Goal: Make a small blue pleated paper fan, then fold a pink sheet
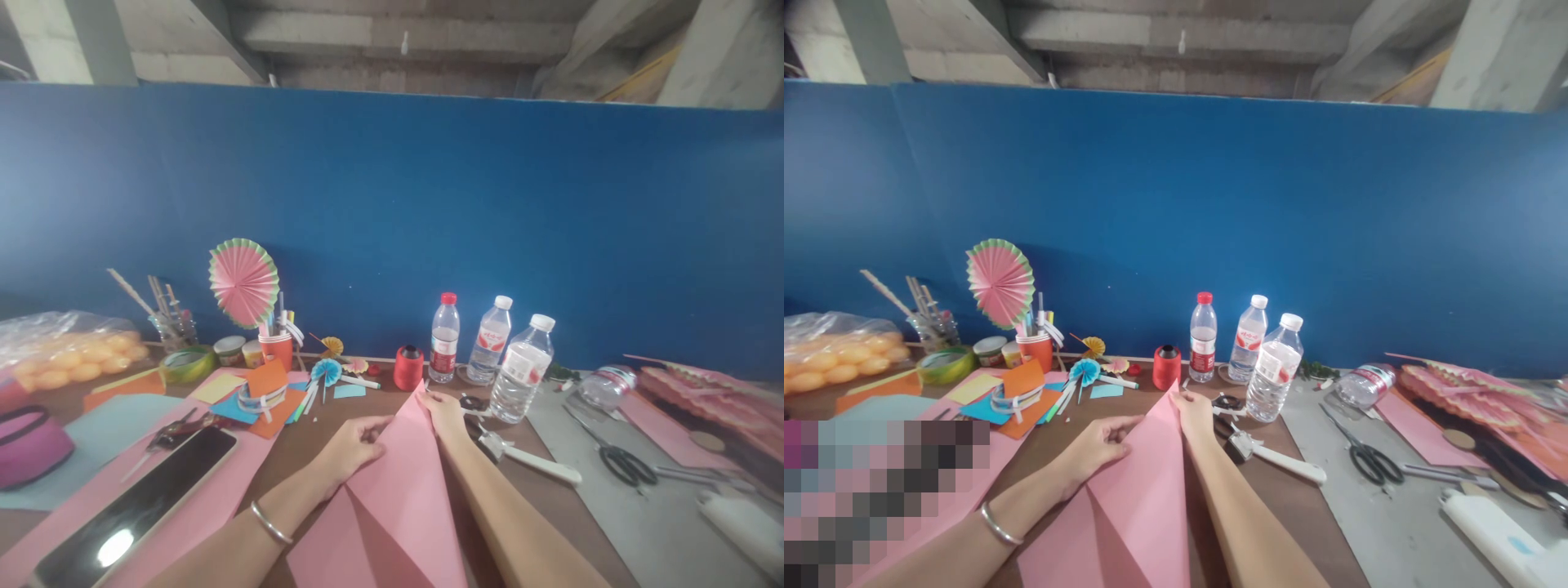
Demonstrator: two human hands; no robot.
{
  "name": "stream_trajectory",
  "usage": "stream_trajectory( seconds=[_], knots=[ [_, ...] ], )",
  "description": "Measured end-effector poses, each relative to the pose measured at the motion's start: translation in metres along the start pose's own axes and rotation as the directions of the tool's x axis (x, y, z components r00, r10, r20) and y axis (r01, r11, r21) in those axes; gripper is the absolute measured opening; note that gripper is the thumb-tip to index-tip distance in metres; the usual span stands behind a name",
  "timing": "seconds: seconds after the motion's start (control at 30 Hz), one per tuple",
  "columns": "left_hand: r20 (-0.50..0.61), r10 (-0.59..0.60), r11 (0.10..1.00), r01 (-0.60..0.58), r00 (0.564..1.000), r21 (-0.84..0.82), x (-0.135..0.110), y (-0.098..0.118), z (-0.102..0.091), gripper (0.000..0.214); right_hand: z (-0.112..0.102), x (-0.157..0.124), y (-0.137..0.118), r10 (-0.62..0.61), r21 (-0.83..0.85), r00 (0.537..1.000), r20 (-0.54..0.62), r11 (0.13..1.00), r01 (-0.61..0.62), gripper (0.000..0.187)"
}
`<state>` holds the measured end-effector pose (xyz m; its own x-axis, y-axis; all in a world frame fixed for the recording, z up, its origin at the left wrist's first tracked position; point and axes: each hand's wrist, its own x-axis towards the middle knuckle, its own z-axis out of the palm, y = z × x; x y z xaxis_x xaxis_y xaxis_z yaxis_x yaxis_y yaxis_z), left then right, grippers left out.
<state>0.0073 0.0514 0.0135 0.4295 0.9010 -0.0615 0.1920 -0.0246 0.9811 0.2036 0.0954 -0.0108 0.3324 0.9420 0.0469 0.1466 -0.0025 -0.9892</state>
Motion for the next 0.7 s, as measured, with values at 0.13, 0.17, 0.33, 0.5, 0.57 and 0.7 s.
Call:
stream_trajectory(
  seconds=[0.13,0.17,0.33,0.5,0.57,0.7],
  knots=[
    [0.005,0.002,1.0,-0.002,1.0,0.003,-0.0001,-0.0007,-0.0006,0.057,-0.0013,-0.0011,-0.0036,-0.009,-0.022,1.0,-0.009,1.0,0.009,0.029],
    [0.006,0.004,1.0,-0.004,1.0,0.007,0.0001,-0.001,-0.0007,0.056,-0.0015,-0.0012,-0.0041,-0.011,-0.026,1.0,-0.013,1.0,0.01,0.029],
    [0.007,0.013,1.0,-0.013,1.0,0.027,0.0009,-0.0022,-0.0012,0.053,-0.0011,0.0005,-0.0027,-0.019,-0.033,1.0,-0.017,0.999,0.019,0.03],
    [0.016,0.022,0.999,-0.023,1.0,0.028,0.0016,-0.0028,-0.0016,0.054,-0.0007,0.0023,0.0002,-0.026,-0.039,1.0,-0.016,0.999,0.025,0.03],
    [0.017,0.026,0.999,-0.027,0.999,0.031,0.0018,-0.0029,-0.0015,0.054,-0.0008,0.0026,0.0008,-0.028,-0.043,0.999,-0.016,0.999,0.027,0.029],
    [0.013,0.035,0.998,-0.035,0.999,0.047,0.0018,-0.0026,-0.0012,0.053,-0.001,0.003,0.0014,-0.036,-0.046,0.999,-0.012,0.998,0.035,0.03]
  ],
)
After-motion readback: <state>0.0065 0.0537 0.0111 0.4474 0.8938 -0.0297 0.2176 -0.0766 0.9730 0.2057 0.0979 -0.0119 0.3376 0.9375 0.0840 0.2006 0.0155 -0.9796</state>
